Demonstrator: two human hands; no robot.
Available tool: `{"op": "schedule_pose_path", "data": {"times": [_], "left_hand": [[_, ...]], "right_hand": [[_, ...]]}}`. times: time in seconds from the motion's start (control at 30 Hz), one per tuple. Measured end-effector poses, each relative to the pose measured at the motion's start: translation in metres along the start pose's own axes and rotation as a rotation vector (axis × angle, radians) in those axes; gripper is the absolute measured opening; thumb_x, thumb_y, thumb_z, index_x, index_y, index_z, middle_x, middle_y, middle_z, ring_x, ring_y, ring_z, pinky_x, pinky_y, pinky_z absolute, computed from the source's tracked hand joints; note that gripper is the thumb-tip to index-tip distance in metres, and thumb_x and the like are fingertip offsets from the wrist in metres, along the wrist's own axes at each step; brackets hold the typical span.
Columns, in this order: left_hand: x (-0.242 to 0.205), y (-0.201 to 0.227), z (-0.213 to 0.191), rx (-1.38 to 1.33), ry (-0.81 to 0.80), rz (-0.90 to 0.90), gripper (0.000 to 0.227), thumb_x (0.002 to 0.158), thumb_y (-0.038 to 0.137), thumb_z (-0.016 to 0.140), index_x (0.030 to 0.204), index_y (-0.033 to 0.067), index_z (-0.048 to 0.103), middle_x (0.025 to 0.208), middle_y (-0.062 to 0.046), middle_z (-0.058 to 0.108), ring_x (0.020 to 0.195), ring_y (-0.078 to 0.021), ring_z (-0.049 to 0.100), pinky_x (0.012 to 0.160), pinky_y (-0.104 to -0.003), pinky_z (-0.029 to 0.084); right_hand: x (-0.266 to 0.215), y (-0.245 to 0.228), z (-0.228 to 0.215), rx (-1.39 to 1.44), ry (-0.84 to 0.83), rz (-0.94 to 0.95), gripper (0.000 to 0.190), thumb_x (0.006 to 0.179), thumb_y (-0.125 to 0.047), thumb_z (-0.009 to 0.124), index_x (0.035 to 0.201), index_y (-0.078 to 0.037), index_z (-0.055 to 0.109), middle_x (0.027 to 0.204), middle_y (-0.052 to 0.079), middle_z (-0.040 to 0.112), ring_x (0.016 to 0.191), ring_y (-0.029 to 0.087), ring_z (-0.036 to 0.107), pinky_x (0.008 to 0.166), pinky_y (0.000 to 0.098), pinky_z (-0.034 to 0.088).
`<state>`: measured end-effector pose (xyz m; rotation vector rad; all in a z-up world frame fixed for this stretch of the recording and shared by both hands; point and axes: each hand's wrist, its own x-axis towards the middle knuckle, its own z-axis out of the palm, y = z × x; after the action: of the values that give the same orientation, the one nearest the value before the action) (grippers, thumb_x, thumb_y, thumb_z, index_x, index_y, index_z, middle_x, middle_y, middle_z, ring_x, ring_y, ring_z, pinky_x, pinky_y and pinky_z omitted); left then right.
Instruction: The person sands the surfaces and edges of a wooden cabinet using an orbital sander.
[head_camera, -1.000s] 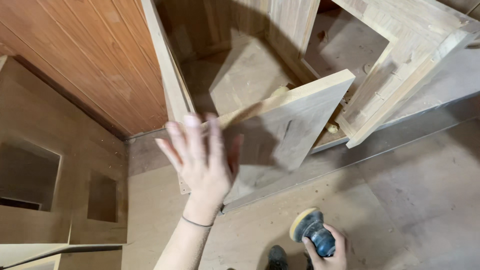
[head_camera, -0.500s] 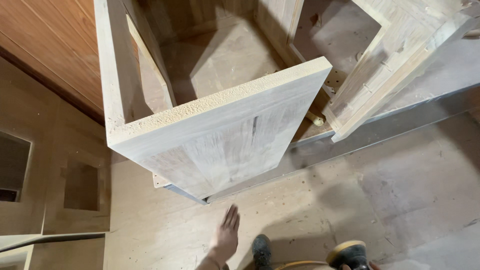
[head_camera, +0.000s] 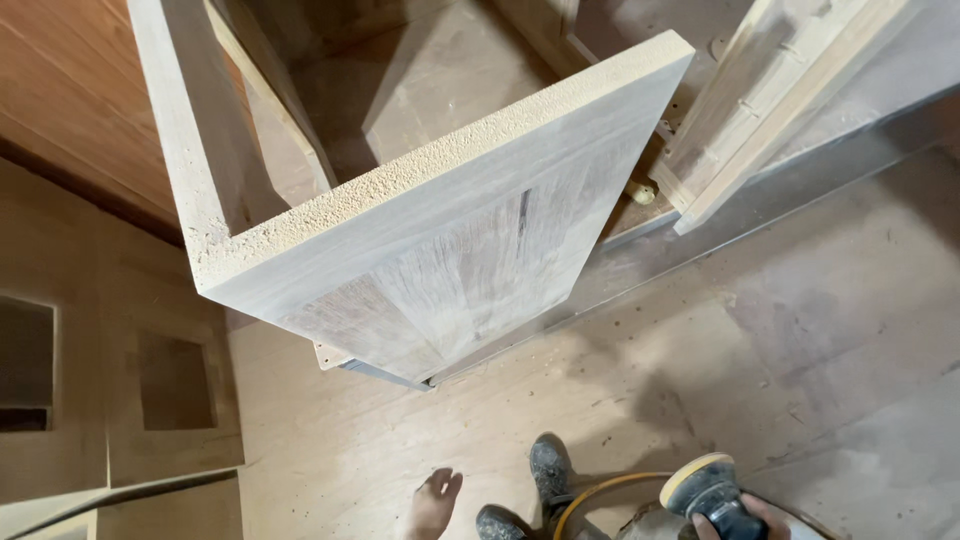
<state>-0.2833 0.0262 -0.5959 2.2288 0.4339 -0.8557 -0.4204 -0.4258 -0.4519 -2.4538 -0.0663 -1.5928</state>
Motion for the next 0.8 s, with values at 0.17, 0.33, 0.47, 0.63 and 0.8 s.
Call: {"op": "schedule_pose_path", "data": {"times": [0.17,0.33,0.47,0.63,0.8], "left_hand": [[-0.02,0.088,-0.031,-0.313,0.065,0.122,0.047,0.093,0.044,0.061,0.126,0.0141,0.073,0.127,-0.005,0.078,0.122,-0.0166,0.07,0.107,-0.03,0.05],[-0.067,0.148,-0.058,-0.612,-0.133,-0.01,0.064,0.087,0.055,0.057,0.136,0.0153,0.069,0.136,-0.006,0.076,0.13,-0.024,0.069,0.109,-0.043,0.046],[-0.062,0.195,-0.07,-0.924,-0.206,-0.078,0.061,0.09,0.043,0.06,0.141,0.0108,0.063,0.143,-0.01,0.072,0.136,-0.0304,0.064,0.113,-0.046,0.045],[-0.002,0.229,-0.044,-1.36,-0.213,0.11,0.072,0.088,0.027,0.059,0.156,0.0052,0.045,0.159,-0.014,0.055,0.149,-0.0328,0.048,0.12,-0.049,0.036],[0.071,0.224,-0.02,-1.899,-0.272,0.71,0.034,0.086,-0.002,0.073,0.119,0.0064,0.071,0.115,-0.018,0.075,0.112,-0.034,0.068,0.112,-0.055,0.046]], "right_hand": [[0.07,-0.081,-0.003,-0.037,-0.255,1.17,0.066,0.061,-0.019,0.091,0.122,-0.003,0.072,0.118,0.015,0.07,0.108,0.028,0.065,0.095,0.0384,0.052],[0.181,-0.074,0.032,-0.043,-0.185,1.179,0.062,0.07,-0.022,0.09,0.129,-0.016,0.069,0.125,0.009,0.066,0.102,0.025,0.065,0.087,0.0353,0.049],[0.21,-0.038,0.064,0.07,-0.043,0.855,0.063,0.078,-0.003,0.088,0.134,0.002,0.059,0.135,0.02,0.056,0.12,0.031,0.059,0.107,0.0407,0.048],[0.208,-0.031,0.107,0.144,0.071,0.56,0.062,0.087,0.018,0.085,0.138,0.017,0.049,0.141,0.035,0.053,0.128,0.044,0.059,0.115,0.0494,0.051],[0.187,-0.041,0.151,0.223,0.123,0.519,0.06,0.089,0.017,0.077,0.137,0.017,0.042,0.144,0.04,0.05,0.126,0.046,0.059,0.108,0.0485,0.052]]}}
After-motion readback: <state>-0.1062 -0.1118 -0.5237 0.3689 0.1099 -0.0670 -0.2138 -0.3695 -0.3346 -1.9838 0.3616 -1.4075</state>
